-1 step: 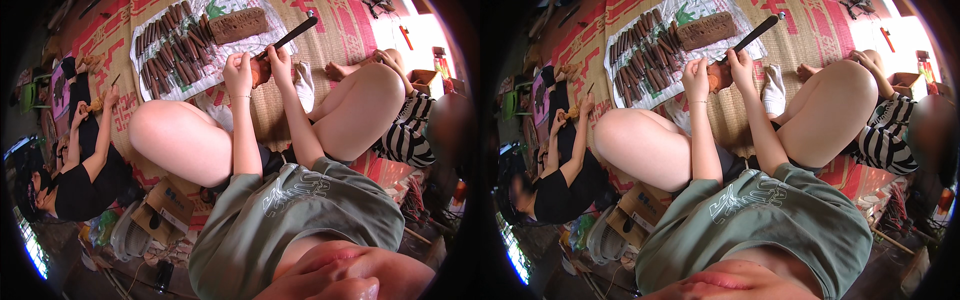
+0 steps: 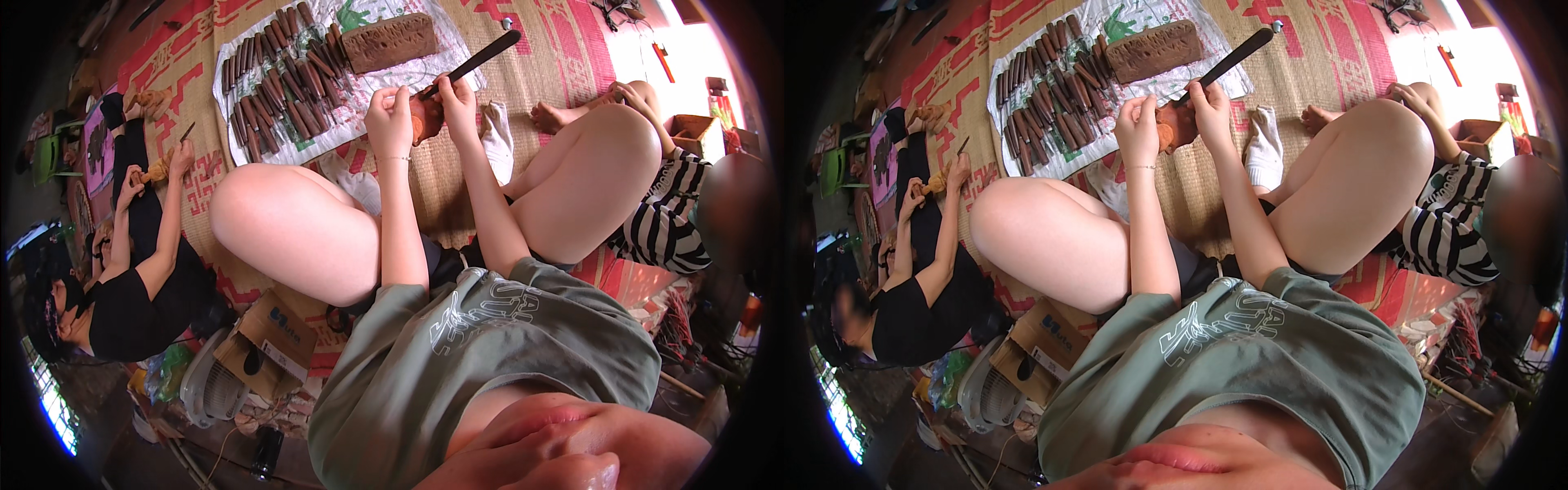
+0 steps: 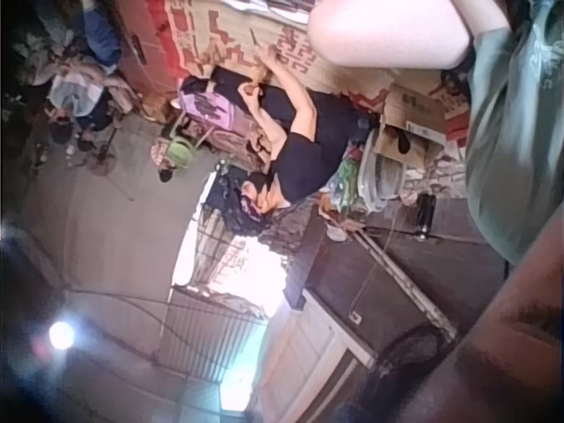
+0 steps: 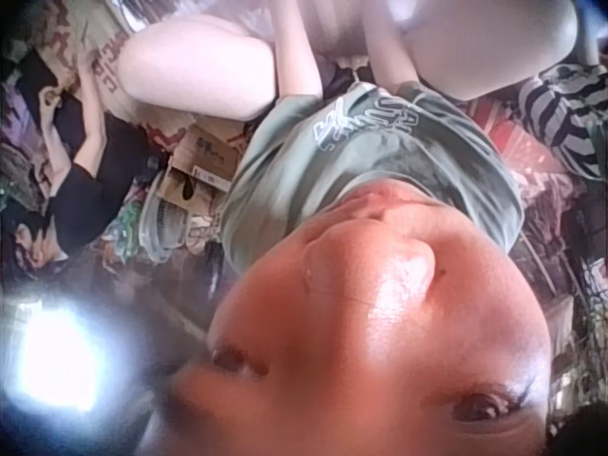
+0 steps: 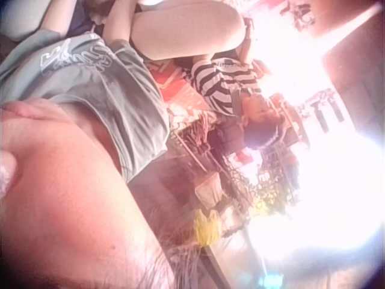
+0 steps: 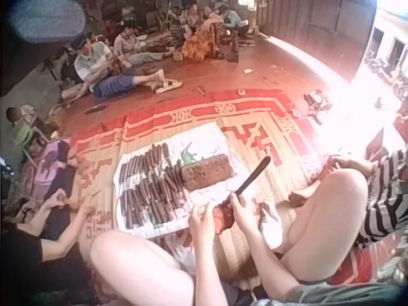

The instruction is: The person sits on a mat and uses a carving knife to shape a small piece of reddish-brown wood. They hold the wood in one hand and carefully carve its surface with the other, rotating the piece to work on different sides.

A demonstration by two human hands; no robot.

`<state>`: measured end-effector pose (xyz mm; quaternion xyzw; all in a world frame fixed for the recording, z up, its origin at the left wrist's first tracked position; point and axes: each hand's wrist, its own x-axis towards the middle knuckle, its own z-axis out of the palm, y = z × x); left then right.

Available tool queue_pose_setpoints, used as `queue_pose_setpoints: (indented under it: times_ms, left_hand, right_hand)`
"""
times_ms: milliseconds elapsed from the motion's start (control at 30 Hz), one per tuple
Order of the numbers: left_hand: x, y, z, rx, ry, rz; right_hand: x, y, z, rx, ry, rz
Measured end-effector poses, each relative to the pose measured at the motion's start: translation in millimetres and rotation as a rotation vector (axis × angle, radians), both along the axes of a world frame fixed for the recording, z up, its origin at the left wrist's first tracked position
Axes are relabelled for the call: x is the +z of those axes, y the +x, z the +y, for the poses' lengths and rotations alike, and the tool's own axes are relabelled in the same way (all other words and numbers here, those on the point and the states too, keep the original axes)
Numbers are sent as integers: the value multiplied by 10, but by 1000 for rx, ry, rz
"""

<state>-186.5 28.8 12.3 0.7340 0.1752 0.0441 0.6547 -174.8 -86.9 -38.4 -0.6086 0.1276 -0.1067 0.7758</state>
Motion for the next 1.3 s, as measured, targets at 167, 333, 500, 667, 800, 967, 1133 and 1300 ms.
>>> queue_pose_setpoints:
  times_ms: [167,333,500,667,800,967,1133,1300]
  left_hand:
    - [6,2,-6,-17,7,2]
    - [25,8,-3,-4,8,0]
    - [23,18,-5,1,-9,8]
    - [54,7,2,14,76,28]
    - [113,-31,-10,3,92,17]
    - [50,-21,-4,10,122,-16]
    - [84,-32,-6,-1,120,18]
    - [71,-36,-7,23,130,5]
  right_hand:
    - [-53,8,-47,43,55,-12]
    - [-49,9,-13,-1,-7,-22]
    - [4,-22,18,-81,-48,18]
    - [-10,-28,-27,-69,-52,24]
    - [82,-29,-71,-67,73,-5]
    - [105,-5,-46,24,-112,2]
    - [119,-13,-53,23,-180,-11]
    - [142,-36,-1,-48,-146,11]
